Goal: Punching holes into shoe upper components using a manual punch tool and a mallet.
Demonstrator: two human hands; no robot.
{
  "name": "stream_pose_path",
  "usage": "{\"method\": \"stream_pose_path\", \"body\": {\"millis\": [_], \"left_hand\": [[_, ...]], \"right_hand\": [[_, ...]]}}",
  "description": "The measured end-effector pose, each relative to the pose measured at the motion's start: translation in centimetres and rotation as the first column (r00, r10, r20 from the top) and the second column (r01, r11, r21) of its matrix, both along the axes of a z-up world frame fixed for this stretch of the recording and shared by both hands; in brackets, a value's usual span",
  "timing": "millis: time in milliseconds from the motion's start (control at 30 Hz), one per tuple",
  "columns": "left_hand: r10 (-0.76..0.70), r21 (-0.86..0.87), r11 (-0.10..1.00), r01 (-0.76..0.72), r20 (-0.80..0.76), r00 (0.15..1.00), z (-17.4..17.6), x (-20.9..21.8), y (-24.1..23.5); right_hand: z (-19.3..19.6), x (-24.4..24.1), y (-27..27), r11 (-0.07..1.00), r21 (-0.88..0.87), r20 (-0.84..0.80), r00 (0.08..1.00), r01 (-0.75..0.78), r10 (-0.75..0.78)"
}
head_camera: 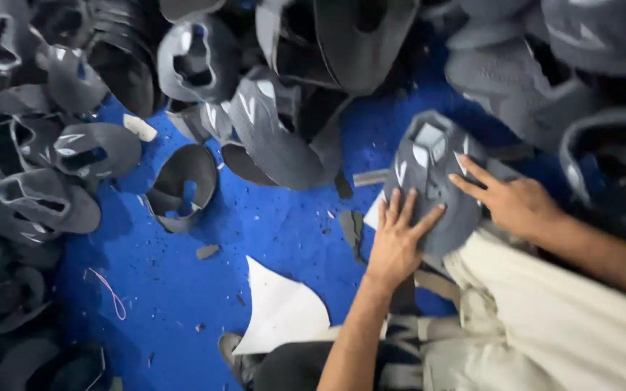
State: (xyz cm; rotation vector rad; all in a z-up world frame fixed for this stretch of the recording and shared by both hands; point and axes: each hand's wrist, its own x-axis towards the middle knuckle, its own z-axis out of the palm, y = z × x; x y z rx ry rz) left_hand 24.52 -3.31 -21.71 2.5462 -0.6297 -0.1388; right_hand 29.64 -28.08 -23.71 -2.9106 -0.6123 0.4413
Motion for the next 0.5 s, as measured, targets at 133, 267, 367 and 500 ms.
{"method": "stream_pose_path", "body": {"millis": [133,267,367,500], "left_hand": [[-0.041,0.149,0.988,0.047,-0.040,0.998,1.0,-1.1,-0.7],[-0.002,0.219,0.976,-0.016,0.081,0.997,-1.4,-4.4,-1.8],[0.072,0.247,0.967,-0.068,-0.006,0.997,-1.1,-5.8,-2.4],[0.228,0.241,0.951,-0.196,-0.114,0.967,1.7,-9.4,-1.3]], "right_hand": [[-0.1,-0.3,-0.4,0.999,-0.035,-0.101,0.994,-0.037,0.033],[-2.4,0.8,-0.5,0.996,-0.044,-0.082,0.994,-0.072,0.068],[-4.7,2.3,-1.1,0.968,0.249,0.081,0.997,-0.039,0.020],[-2.2,5.5,0.2,0.579,0.698,-0.395,0.901,0.422,-0.180]]}}
